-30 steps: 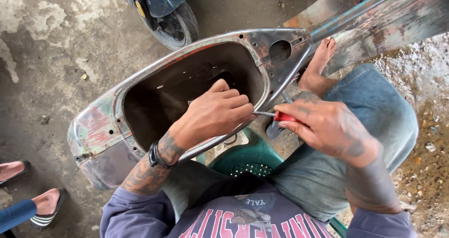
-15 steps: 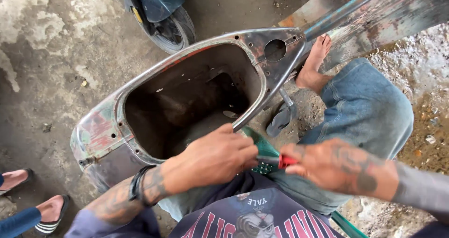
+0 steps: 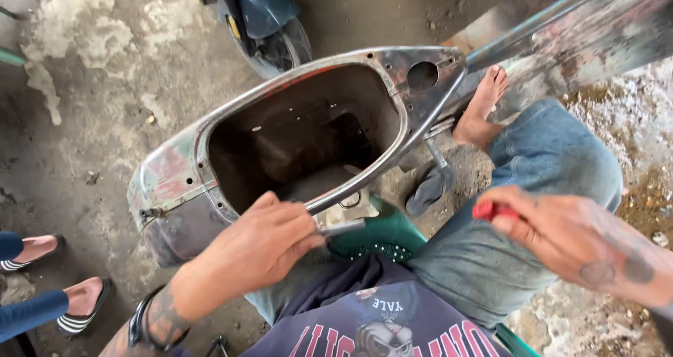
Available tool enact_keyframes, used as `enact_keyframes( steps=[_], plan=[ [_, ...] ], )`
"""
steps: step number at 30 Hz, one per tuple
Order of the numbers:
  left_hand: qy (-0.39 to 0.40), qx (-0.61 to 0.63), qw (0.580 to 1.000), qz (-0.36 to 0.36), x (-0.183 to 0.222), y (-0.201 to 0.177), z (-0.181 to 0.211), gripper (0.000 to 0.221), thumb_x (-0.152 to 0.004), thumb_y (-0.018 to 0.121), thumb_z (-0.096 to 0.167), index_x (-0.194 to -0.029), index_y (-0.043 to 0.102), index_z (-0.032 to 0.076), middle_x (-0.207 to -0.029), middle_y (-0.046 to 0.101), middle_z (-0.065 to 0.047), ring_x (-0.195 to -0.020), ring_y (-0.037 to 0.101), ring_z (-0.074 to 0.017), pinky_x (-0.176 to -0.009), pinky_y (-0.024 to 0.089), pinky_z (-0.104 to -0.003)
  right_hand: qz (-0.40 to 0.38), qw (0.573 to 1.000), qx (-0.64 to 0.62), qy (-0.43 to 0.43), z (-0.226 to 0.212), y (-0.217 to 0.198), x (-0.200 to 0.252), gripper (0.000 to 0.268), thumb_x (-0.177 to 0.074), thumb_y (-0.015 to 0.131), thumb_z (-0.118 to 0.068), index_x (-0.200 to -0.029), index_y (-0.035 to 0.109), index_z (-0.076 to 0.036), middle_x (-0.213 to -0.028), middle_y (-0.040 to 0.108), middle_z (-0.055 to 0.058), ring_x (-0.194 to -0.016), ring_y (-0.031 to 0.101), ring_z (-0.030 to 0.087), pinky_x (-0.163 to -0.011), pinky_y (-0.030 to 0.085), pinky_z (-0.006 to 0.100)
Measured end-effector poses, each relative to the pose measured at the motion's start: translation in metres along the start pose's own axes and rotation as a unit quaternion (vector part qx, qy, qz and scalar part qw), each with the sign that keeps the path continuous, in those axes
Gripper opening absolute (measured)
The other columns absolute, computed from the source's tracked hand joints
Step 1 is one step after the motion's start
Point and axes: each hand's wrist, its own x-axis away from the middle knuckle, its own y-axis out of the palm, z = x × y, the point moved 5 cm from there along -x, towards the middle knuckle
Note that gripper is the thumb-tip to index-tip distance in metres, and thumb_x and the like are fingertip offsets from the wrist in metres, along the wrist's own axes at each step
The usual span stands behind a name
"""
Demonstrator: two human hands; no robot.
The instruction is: Cleaning and scraping a motorcycle body part using a wire brush and manual tool.
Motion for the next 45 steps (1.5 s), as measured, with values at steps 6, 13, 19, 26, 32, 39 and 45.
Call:
enact_keyframes(
  steps=[6,13,19,26,32,39,45],
  plan=[
    [-0.009,-0.007,1.0,0.018,-0.052,-0.038,-0.004,0.022,-0.099,0.066,0.02,-0.086,0.058,0.005,-0.081,0.056,-0.012,-0.08,0.058,-0.034,-0.073,0.04,-0.043,0.288,0.879,-0.1,-0.366,-0.069,-0.091,0.014,0.036,-0.093,0.056,-0.01,-0.127,0.058,0.001,-0.101,0.068,0.01,-0.077,0.066,0.021,-0.069,0.052,0.032],
    [0.067,0.044,0.993,0.085,-0.092,-0.029,-0.029,0.02,-0.101,0.067,0.018,-0.093,0.061,0.001,-0.085,0.058,-0.015,-0.086,0.059,-0.0374,-0.073,0.045,-0.045,0.294,0.807,-0.179,-0.479,-0.051,-0.111,-0.042,0.046,-0.086,0.067,0.008,-0.129,0.061,-0.006,-0.115,0.061,0.006,-0.09,0.068,0.013,-0.075,0.057,0.025],
    [0.068,0.097,0.989,0.091,-0.101,-0.007,-0.05,0.018,-0.099,0.069,0.018,-0.095,0.063,0.002,-0.086,0.06,-0.013,-0.085,0.06,-0.0362,-0.074,0.047,-0.044,0.32,0.789,-0.315,-0.42,-0.025,-0.089,-0.086,0.049,-0.077,0.08,0.009,-0.121,0.067,-0.009,-0.129,0.058,0.009,-0.11,0.061,0.015,-0.089,0.052,0.026],
    [0.056,0.138,0.985,0.086,-0.102,0.014,-0.079,0.017,-0.099,0.07,0.017,-0.098,0.065,0.001,-0.085,0.059,-0.013,-0.083,0.059,-0.035,-0.072,0.047,-0.043,0.377,0.781,-0.298,-0.398,-0.031,-0.074,-0.095,0.045,-0.074,0.083,0.006,-0.115,0.07,-0.01,-0.135,0.058,0.008,-0.125,0.057,0.017,-0.116,0.044,0.033],
    [0.055,0.14,0.986,0.075,-0.098,0.026,-0.093,0.017,-0.099,0.072,0.016,-0.095,0.064,0.002,-0.084,0.059,-0.013,-0.081,0.059,-0.0341,-0.072,0.047,-0.042,0.41,0.781,-0.271,-0.385,-0.042,-0.065,-0.104,0.042,-0.075,0.084,0.005,-0.112,0.071,-0.011,-0.129,0.059,0.008,-0.119,0.056,0.018,-0.118,0.037,0.035],
    [0.054,0.112,0.986,0.114,-0.092,0.028,-0.118,0.013,-0.096,0.072,0.014,-0.095,0.066,0.002,-0.085,0.061,-0.012,-0.08,0.059,-0.0346,-0.072,0.047,-0.042,0.521,0.776,-0.102,-0.342,-0.067,-0.058,-0.102,0.046,-0.069,0.087,0.002,-0.11,0.074,-0.014,-0.115,0.061,0.006,-0.121,0.058,0.031,-0.113,0.037,0.051],
    [0.053,0.161,0.981,0.098,-0.085,0.036,-0.127,0.015,-0.098,0.073,0.013,-0.094,0.065,0.001,-0.082,0.059,-0.013,-0.079,0.059,-0.0342,-0.071,0.048,-0.043,0.476,0.803,-0.164,-0.319,-0.064,-0.048,-0.11,0.048,-0.076,0.087,-0.001,-0.119,0.072,-0.015,-0.121,0.06,0.006,-0.115,0.061,0.022,-0.1,0.053,0.035]
  ],
)
